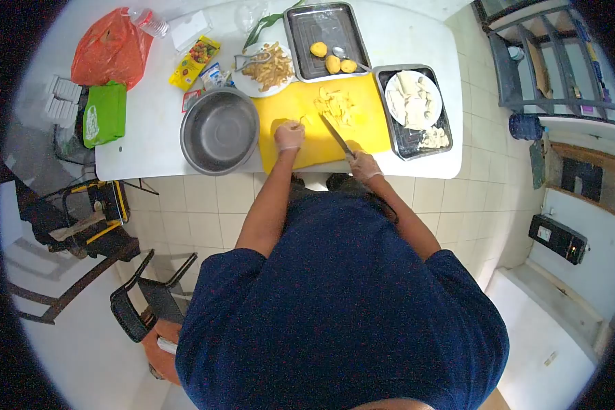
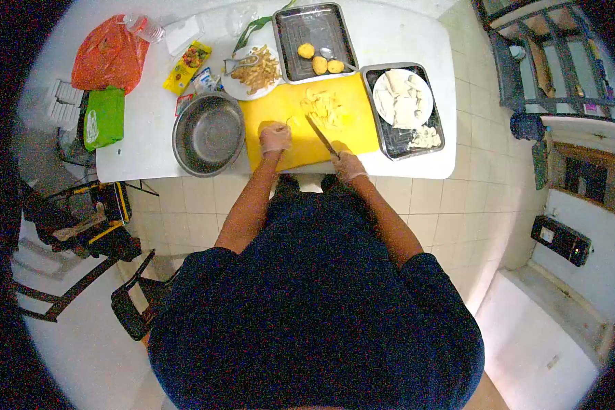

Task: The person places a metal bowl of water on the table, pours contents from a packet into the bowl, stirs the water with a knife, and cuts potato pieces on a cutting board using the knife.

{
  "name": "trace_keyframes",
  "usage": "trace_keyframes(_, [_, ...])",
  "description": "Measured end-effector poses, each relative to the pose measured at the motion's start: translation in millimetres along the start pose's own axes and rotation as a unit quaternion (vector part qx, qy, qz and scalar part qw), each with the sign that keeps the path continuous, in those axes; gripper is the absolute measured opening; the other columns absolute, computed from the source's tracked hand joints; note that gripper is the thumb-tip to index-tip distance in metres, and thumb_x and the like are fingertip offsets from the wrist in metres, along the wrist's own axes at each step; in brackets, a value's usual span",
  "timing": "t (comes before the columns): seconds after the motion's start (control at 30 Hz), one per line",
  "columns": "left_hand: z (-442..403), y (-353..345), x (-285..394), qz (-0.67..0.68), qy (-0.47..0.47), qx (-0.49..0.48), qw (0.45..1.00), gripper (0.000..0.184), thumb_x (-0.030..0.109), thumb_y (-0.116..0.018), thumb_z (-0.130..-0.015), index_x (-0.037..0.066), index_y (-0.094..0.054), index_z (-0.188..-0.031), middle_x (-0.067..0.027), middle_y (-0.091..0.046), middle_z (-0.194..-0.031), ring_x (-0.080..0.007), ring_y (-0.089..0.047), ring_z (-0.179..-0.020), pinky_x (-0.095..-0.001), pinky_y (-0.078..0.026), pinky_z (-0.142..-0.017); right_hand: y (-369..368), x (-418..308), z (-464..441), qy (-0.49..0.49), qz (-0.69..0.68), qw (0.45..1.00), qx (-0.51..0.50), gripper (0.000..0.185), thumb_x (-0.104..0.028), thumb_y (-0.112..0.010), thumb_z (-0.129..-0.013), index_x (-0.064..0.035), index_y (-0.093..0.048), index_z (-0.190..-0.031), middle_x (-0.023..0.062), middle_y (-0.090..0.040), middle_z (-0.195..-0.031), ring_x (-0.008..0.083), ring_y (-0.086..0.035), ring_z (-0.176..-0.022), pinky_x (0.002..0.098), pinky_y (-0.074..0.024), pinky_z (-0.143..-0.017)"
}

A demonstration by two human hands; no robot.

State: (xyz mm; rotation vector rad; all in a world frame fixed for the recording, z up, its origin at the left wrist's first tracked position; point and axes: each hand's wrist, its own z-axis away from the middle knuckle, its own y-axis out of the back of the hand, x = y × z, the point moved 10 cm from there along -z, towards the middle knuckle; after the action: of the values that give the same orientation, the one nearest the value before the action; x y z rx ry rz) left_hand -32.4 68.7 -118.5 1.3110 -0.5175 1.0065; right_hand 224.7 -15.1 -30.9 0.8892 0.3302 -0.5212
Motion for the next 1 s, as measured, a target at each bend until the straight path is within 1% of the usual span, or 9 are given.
trace_keyframes(0.07, [-12.2, -26.8, -60.3, 0.092, 0.082, -0.034, 0.992, 0.021, 0.018, -0.068, -0.071, 0.001, -0.067, -0.084, -0.0154, -0.066, -0.074, -0.0246, -0.063, -0.059, -0.0359, -0.051, -0.058, -12.4, -0.8, -5.4, 0.006, 0.011, 1.0, -0.023, 0.039, -0.037, -0.047, -0.09, -0.0011, -0.059, -0.096, 0.0262, -0.061, -0.092, 0.0406, -0.059, -0.09, 0.0459, -0.0455, -0.079])
trace_keyframes(0.27, [3.8, -32.3, -38.3, 0.381, 0.189, -0.098, 0.9, 0.015, 0.016, -0.068, -0.072, 0.004, -0.065, -0.079, -0.0058, -0.059, -0.062, -0.0175, -0.057, -0.048, -0.0355, -0.047, -0.044, -11.7, -47.0, -13.5, 0.077, 0.032, 0.996, -0.032, 0.035, -0.035, -0.042, -0.092, -0.0021, -0.054, -0.095, 0.0264, -0.06, -0.091, 0.0425, -0.058, -0.088, 0.0484, -0.0456, -0.077])
trace_keyframes(0.37, [4.5, -25.7, -25.9, 0.183, 0.178, -0.103, 0.961, 0.025, 0.017, -0.07, -0.072, 0.004, -0.064, -0.092, -0.0095, -0.063, -0.067, -0.0253, -0.062, -0.06, -0.0362, -0.051, -0.056, -1.9, -68.3, -14.3, 0.055, 0.05, 0.997, -0.028, 0.035, -0.035, -0.041, -0.092, -0.0024, -0.054, -0.096, 0.0265, -0.06, -0.091, 0.0429, -0.058, -0.088, 0.0494, -0.0457, -0.077])
trace_keyframes(0.47, [10.5, 26.4, 57.6, -0.121, 0.006, 0.019, 0.993, 0.029, 0.021, -0.07, -0.072, 0.006, -0.065, -0.096, -0.0138, -0.066, -0.077, -0.0303, -0.064, -0.075, -0.0394, -0.051, -0.073, 3.7, -65.6, -15.4, 0.032, 0.049, 0.998, -0.016, 0.036, -0.035, -0.042, -0.092, -0.0023, -0.055, -0.097, 0.0267, -0.061, -0.091, 0.043, -0.058, -0.087, 0.05, -0.0456, -0.077])
trace_keyframes(0.57, [19.3, 30.6, 108.2, -0.161, -0.23, 0.051, 0.958, 0.027, 0.023, -0.065, -0.072, 0.005, -0.064, -0.092, -0.0174, -0.064, -0.078, -0.0355, -0.061, -0.077, -0.041, -0.049, -0.074, 9.0, -54.3, -11.4, 0.001, 0.015, 1.0, 0.001, 0.037, -0.036, -0.042, -0.091, -0.0021, -0.056, -0.099, 0.0272, -0.061, -0.092, 0.043, -0.058, -0.088, 0.0499, -0.0452, -0.077])
trace_keyframes(0.67, [20.3, 21.1, 108.0, -0.205, -0.254, 0.003, 0.945, 0.026, 0.026, -0.062, -0.074, 0.006, -0.065, -0.089, -0.0169, -0.063, -0.08, -0.0342, -0.06, -0.082, -0.0436, -0.047, -0.077, 13.4, -39.1, -4.7, -0.001, -0.012, 1.0, 0.012, 0.038, -0.036, -0.044, -0.091, -0.0014, -0.056, -0.1, 0.0277, -0.06, -0.093, 0.0427, -0.058, -0.091, 0.0492, -0.0445, -0.079])
trace_keyframes(0.77, [8.0, 8.0, 74.8, -0.159, -0.172, -0.061, 0.97, 0.028, 0.031, -0.064, -0.076, 0.005, -0.066, -0.087, -0.0158, -0.064, -0.085, -0.0328, -0.061, -0.084, -0.0423, -0.047, -0.077, 11.5, -31.6, -1.6, -0.007, -0.01, 1.0, 0.005, 0.038, -0.036, -0.045, -0.091, -0.0007, -0.056, -0.101, 0.0278, -0.06, -0.094, 0.0422, -0.057, -0.092, 0.0483, -0.0439, -0.081])
trace_keyframes(0.87, [7.9, 1.7, 51.3, -0.137, -0.098, -0.074, 0.983, 0.029, 0.033, -0.064, -0.076, 0.004, -0.067, -0.08, -0.0166, -0.064, -0.077, -0.0323, -0.061, -0.072, -0.0431, -0.047, -0.067, 3.4, -25.1, -1.1, 0.0, -0.016, 1.0, 0.001, 0.039, -0.036, -0.045, -0.091, -0.0001, -0.055, -0.101, 0.0274, -0.06, -0.095, 0.0421, -0.057, -0.093, 0.0477, -0.0438, -0.08])
trace_keyframes(1.0, [7.5, 5.0, 19.0, -0.107, 0.016, -0.035, 0.993, 0.028, 0.031, -0.064, -0.073, 0.004, -0.066, -0.073, -0.0199, -0.062, -0.072, -0.0349, -0.061, -0.066, -0.0417, -0.049, -0.063, -4.9, -35.5, -2.9, 0.029, -0.041, 0.999, -0.008, 0.038, -0.036, -0.045, -0.091, 0.0, -0.055, -0.098, 0.0271, -0.06, -0.095, 0.042, -0.056, -0.093, 0.0469, -0.0441, -0.08])
